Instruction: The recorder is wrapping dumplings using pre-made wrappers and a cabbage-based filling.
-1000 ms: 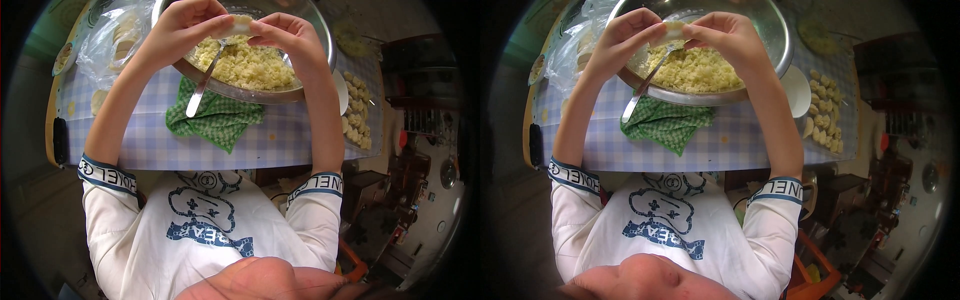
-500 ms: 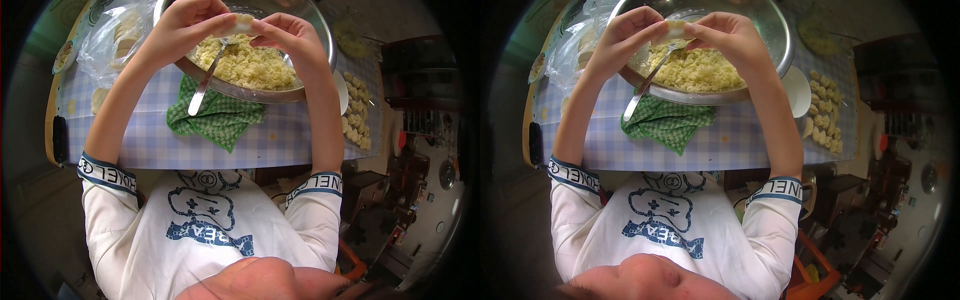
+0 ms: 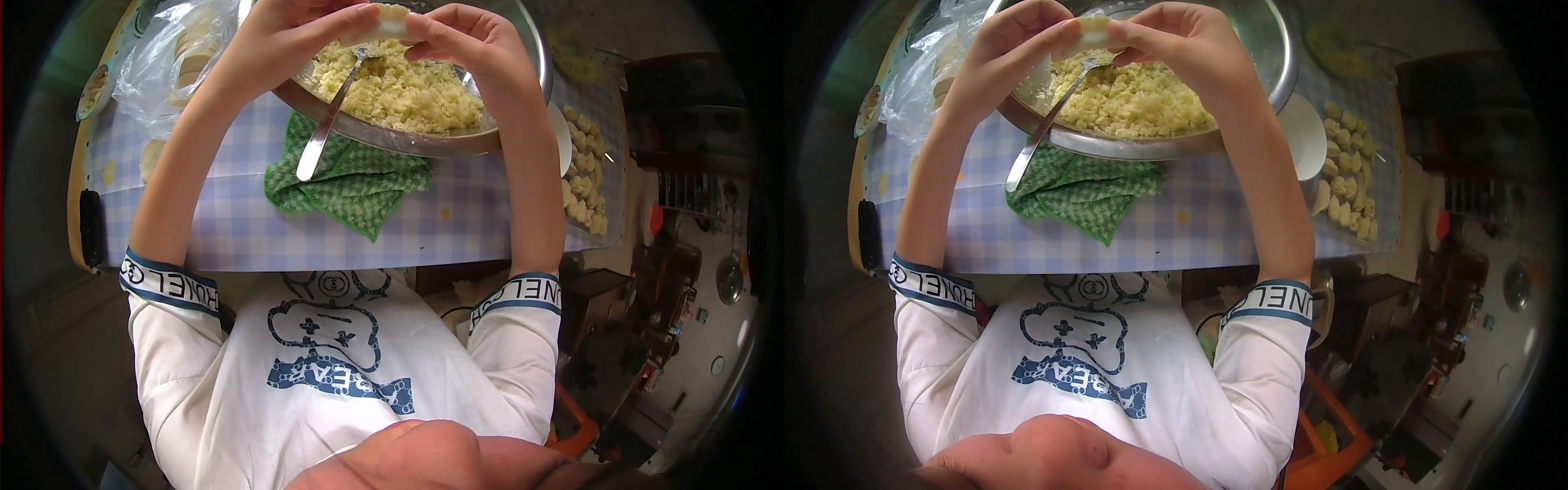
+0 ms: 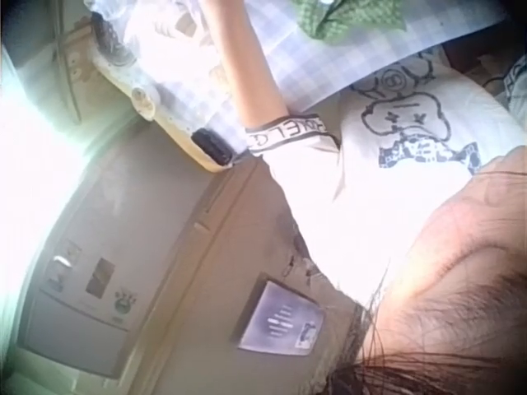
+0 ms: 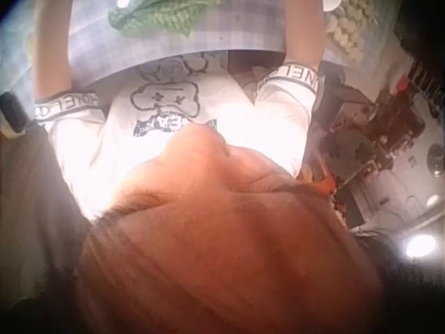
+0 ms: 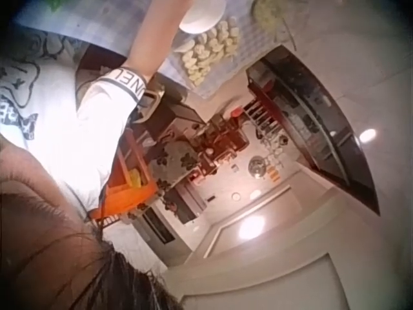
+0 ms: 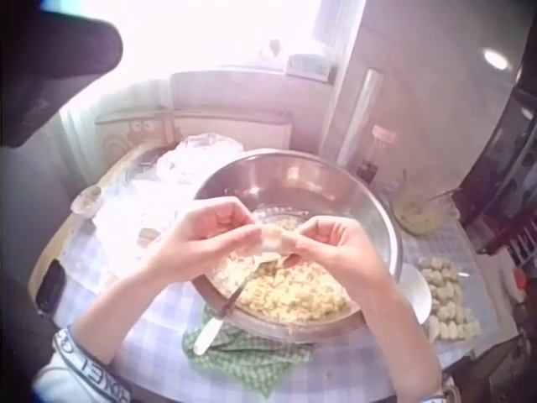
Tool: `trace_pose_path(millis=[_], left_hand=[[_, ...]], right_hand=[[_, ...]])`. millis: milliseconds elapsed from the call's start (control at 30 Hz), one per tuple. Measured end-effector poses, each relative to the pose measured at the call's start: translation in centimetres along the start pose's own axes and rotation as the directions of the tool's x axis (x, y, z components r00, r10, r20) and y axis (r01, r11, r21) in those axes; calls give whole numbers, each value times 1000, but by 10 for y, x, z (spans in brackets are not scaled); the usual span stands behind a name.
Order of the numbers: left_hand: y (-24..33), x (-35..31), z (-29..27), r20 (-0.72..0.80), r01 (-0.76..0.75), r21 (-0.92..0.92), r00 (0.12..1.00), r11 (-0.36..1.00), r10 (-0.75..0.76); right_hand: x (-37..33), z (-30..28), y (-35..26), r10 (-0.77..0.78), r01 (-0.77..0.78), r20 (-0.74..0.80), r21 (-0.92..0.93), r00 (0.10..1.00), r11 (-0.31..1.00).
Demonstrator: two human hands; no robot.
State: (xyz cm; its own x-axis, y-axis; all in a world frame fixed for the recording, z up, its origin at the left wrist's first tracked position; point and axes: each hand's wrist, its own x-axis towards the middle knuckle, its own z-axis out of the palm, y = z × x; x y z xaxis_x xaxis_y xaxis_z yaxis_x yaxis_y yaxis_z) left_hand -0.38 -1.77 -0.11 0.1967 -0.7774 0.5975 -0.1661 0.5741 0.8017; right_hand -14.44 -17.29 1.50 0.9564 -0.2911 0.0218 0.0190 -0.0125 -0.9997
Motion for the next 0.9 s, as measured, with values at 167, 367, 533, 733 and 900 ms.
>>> trace_pose_path(millis=[167, 367, 533, 733, 900], left_hand=[[-22, -1, -13, 115, -333, -265, 921, 905, 373], [18, -5, 1, -184, 414, 155, 904, 897, -385], [18, -3, 4, -159, 383, 180, 920, 906, -357], [6, -8, -8, -68, 287, 236, 958, 928, -279], [8, -11, -11, -49, 283, 235, 959, 930, -280]], right_hand=[[1, 9, -4, -6, 6, 19, 41, 1000, 999], [-1, 9, -4, 24, -28, 42, 80, 999, 996], [-1, 8, 0, -42, 48, 112, -59, 993, 997], [-1, 7, -1, -73, 71, 98, 26, 992, 997], [0, 8, -2, -61, 58, 112, 28, 992, 998]])
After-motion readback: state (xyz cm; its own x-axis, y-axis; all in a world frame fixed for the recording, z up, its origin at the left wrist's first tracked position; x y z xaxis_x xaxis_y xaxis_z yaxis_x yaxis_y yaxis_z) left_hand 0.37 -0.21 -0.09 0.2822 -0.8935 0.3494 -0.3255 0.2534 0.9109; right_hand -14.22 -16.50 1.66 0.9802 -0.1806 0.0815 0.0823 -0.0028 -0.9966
